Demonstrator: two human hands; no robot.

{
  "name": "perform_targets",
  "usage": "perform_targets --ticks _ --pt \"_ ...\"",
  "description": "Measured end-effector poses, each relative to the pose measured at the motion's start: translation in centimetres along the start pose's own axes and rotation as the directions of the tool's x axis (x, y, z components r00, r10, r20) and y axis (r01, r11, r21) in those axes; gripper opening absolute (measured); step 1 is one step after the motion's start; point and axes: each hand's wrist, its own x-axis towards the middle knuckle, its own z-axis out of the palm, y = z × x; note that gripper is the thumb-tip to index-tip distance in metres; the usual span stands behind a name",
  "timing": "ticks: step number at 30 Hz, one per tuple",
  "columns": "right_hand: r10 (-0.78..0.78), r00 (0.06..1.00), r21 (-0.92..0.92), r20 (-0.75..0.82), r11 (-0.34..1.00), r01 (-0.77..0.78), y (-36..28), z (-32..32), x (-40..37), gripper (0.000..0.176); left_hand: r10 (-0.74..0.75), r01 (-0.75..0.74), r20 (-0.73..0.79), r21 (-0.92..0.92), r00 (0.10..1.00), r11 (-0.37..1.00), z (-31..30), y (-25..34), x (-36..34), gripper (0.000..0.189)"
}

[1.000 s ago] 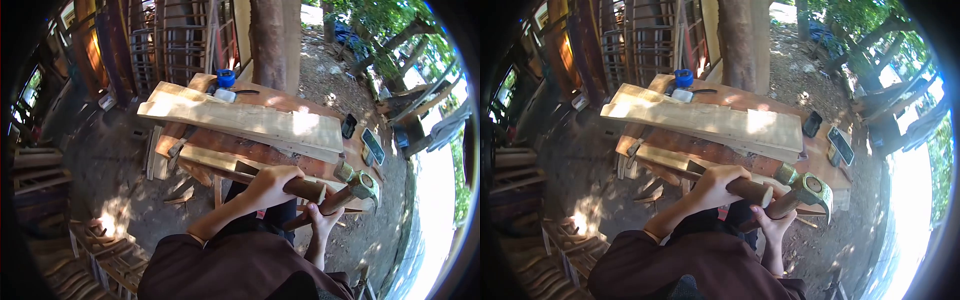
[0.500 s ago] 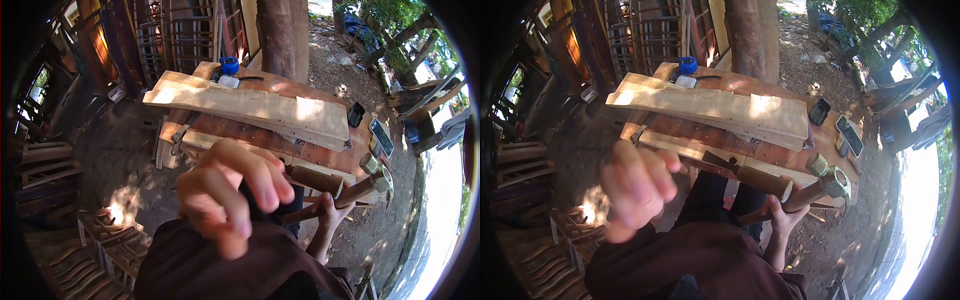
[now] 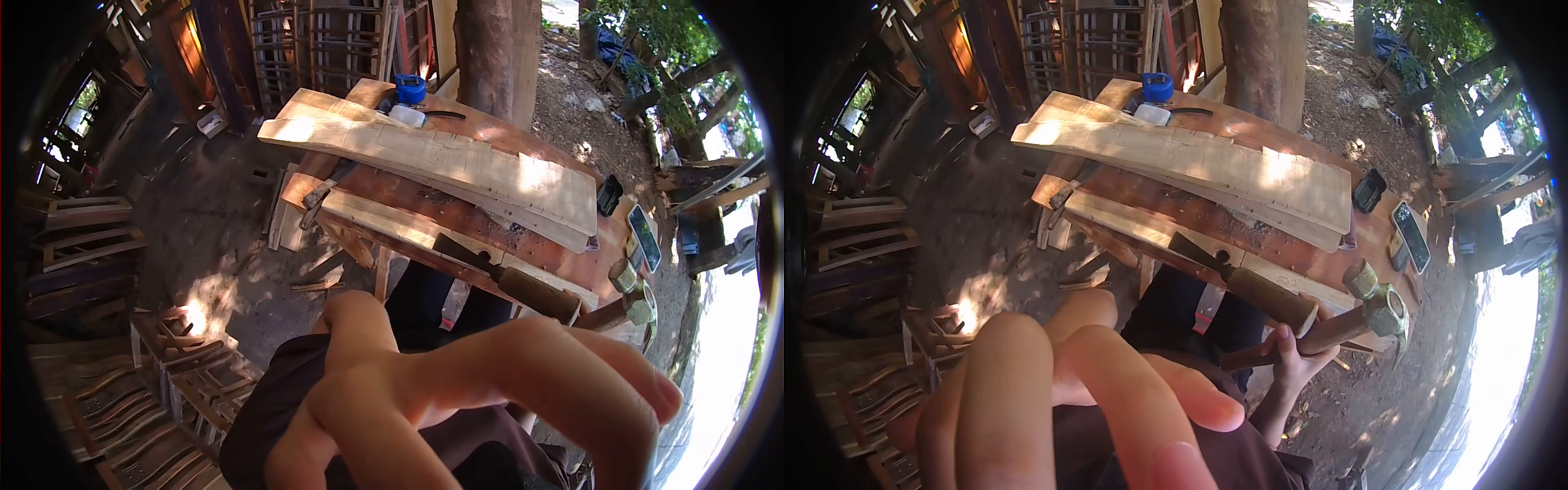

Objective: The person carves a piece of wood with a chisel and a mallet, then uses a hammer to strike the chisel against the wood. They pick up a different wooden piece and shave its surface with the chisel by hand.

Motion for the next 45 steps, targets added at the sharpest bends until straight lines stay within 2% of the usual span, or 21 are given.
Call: perform_targets --ticks 4,8,18,22,24,27,41,45 --pt "0.001 1.0 0.004 -0.007 1.0 -0.001 0.4 -0.2 0.0 0.057 -0.001 0.002 -0.002 0.038 1.0 0.999 0.2 0.1 -0.2 0.02" --pt "-0.008 1.0 0.012 0.0 1.0 0.008 0.4 0.0 0.0 0.056 -0.02 0.02 0.0 0.076 1.0 0.997 -3.0 -1.1 2.7 0.02" --pt "0.002 1.0 -0.014 0.008 1.0 -0.002 0.5 -0.1 -0.1 0.056 0.003 -0.004 0.013 0.094 1.0 0.996 0.2 -0.2 -0.3 0.021" --pt "0.007 1.0 -0.01 -0.002 1.0 -0.007 0.5 0.0 -0.2 0.056 0.019 -0.021 0.019 0.098 1.0 0.995 -0.9 0.7 -0.3 0.022" --pt "0.009 1.0 -0.008 -0.016 1.0 -0.009 -3.0 4.4 0.8 0.056 0.026 -0.028 0.019 0.1 0.999 0.995 -1.0 0.8 -0.4 0.023" --pt "-0.008 1.0 -0.006 -0.015 1.0 0.008 0.0 0.6 0.0 0.057 0.039 -0.041 0.021 0.107 0.999 0.993 -1.2 1.2 -0.7 0.024" --pt "0.041 0.999 -0.02 -0.002 0.999 -0.041 -0.3 0.6 0.0 0.056 0.103 -0.108 0.054 0.102 0.993 0.989 -2.9 0.2 0.3 0.029" --pt "0.03 1.0 -0.033 -0.003 0.999 -0.031 0.0 0.4 0.0 0.055 0.119 -0.125 0.058 0.101 0.991 0.987 -1.6 0.1 -0.7 0.031"
